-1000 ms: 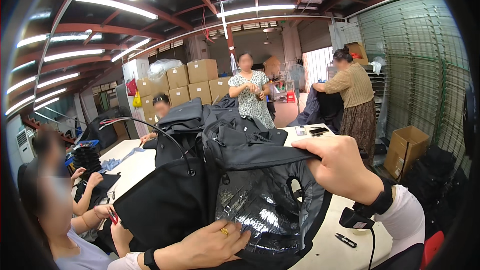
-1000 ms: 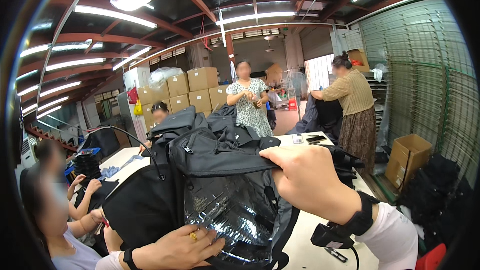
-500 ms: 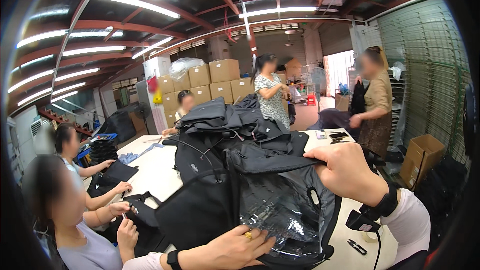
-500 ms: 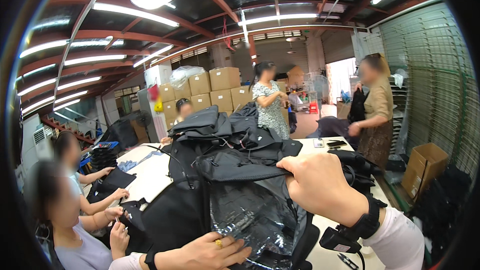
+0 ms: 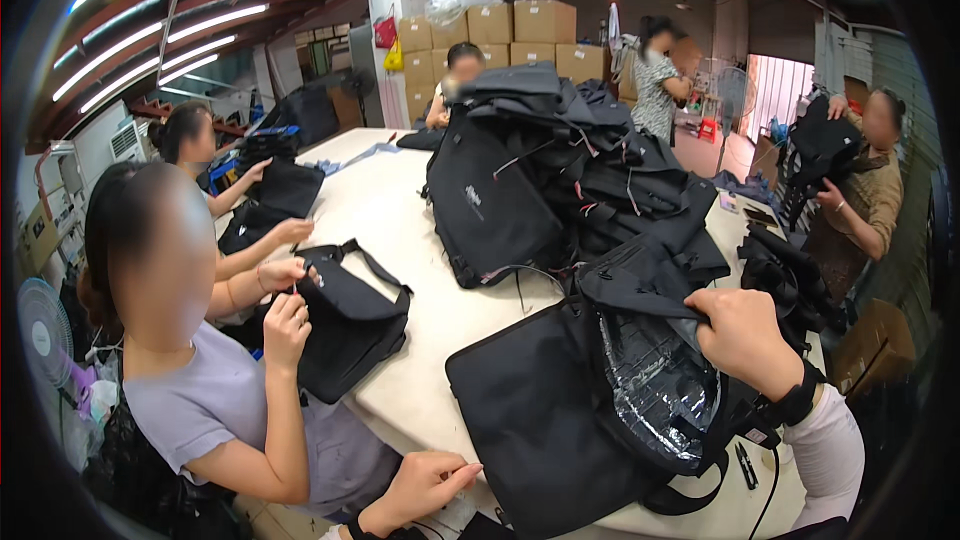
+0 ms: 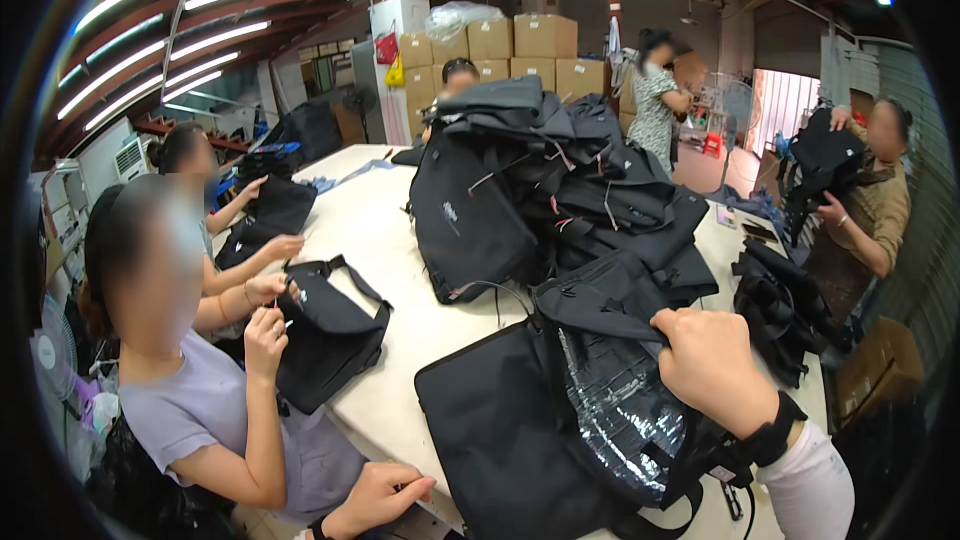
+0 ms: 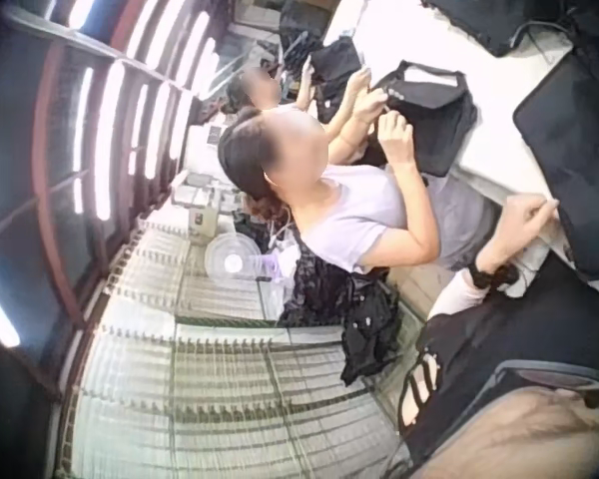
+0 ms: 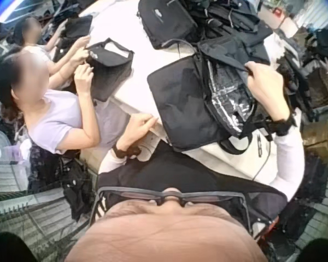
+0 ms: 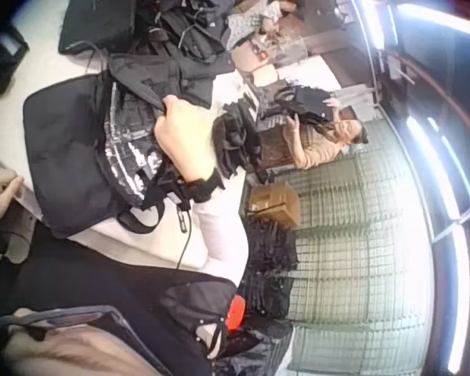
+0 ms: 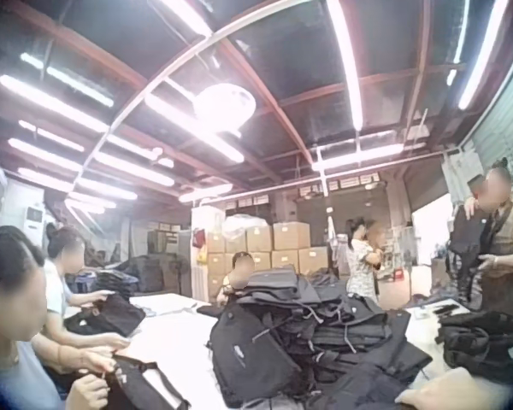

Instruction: Assembling and inspecting black messenger-style bags at a workshop table.

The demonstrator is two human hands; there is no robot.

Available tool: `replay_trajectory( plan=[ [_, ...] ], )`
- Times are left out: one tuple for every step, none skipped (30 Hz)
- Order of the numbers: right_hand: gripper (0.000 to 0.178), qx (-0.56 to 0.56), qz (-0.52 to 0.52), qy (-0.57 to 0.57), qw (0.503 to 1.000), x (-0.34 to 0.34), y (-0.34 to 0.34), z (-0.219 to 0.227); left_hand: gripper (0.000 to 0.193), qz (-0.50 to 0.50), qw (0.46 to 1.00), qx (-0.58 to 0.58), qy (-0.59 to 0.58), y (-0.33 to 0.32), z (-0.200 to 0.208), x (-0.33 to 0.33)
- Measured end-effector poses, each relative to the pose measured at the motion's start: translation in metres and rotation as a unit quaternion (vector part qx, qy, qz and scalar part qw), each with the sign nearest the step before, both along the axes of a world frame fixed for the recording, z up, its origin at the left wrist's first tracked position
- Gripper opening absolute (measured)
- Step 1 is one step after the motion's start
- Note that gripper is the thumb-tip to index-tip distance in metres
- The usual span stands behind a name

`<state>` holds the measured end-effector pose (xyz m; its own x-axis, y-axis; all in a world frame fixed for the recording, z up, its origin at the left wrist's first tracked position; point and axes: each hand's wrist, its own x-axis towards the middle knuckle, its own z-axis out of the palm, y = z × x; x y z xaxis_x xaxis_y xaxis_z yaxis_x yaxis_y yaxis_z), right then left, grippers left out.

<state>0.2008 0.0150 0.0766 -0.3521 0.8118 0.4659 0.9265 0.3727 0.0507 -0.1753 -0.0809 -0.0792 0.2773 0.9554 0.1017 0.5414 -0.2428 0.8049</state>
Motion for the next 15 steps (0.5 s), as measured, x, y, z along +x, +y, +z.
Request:
replay_trajectory(
  plan=[
    [0.026,-0.012,0.004,-0.003,1.000,-0.002,0.003,-0.009,0.037,-0.002,0.996,-0.088,-0.003,-0.007,-0.019,-0.003],
    [0.028,-0.052,0.002,-0.014,0.999,-0.003,0.002,-0.017,0.046,-0.006,0.985,-0.173,-0.008,-0.012,-0.041,-0.005],
    [0.030,-0.088,-0.001,-0.027,0.996,-0.006,0.001,-0.022,0.051,-0.047,0.974,-0.221,0.014,-0.017,-0.058,-0.006],
    [0.032,-0.113,-0.003,-0.035,0.993,-0.010,0.001,-0.029,0.053,-0.040,0.962,-0.271,0.004,-0.024,-0.081,-0.001],
    [0.032,-0.111,-0.003,-0.046,0.993,-0.008,-0.003,-0.038,0.053,-0.058,0.959,-0.277,-0.010,-0.024,-0.084,0.006],
    [0.031,-0.108,-0.005,-0.056,0.993,-0.007,-0.004,-0.044,0.053,-0.078,0.956,-0.281,-0.023,-0.025,-0.085,0.013],
    [0.031,-0.095,-0.004,-0.057,0.994,-0.008,-0.002,-0.044,0.051,-0.057,0.954,-0.293,-0.041,-0.022,-0.084,0.018],
    [0.031,-0.090,-0.004,-0.057,0.994,-0.007,-0.002,-0.044,0.050,-0.036,0.948,-0.311,-0.057,-0.024,-0.072,0.024],
    [0.031,-0.070,0.005,-0.036,0.997,-0.008,-0.001,-0.042,0.047,-0.017,0.942,-0.322,-0.093,-0.022,-0.076,0.027],
    [0.031,-0.066,0.005,-0.018,0.998,-0.010,-0.003,-0.038,0.043,0.006,0.930,-0.334,-0.156,-0.026,-0.076,0.027],
    [0.031,-0.068,0.002,-0.019,0.997,-0.011,-0.003,-0.034,0.036,0.023,0.921,-0.337,-0.194,-0.027,-0.077,0.026],
    [0.032,-0.070,0.000,-0.019,0.997,-0.011,-0.003,-0.030,0.028,0.041,0.911,-0.339,-0.231,-0.028,-0.076,0.025],
    [0.034,-0.074,0.007,-0.015,0.997,-0.012,-0.005,-0.027,0.024,0.055,0.906,-0.288,-0.306,-0.033,-0.074,0.025],
    [0.034,-0.077,0.004,-0.016,0.997,-0.014,-0.004,-0.024,0.020,0.071,0.893,-0.233,-0.379,-0.040,-0.065,0.025],
    [0.036,-0.076,0.010,-0.008,0.997,-0.014,-0.006,-0.022,0.016,0.071,0.924,-0.165,-0.337,-0.043,-0.064,0.015]
  ],
)
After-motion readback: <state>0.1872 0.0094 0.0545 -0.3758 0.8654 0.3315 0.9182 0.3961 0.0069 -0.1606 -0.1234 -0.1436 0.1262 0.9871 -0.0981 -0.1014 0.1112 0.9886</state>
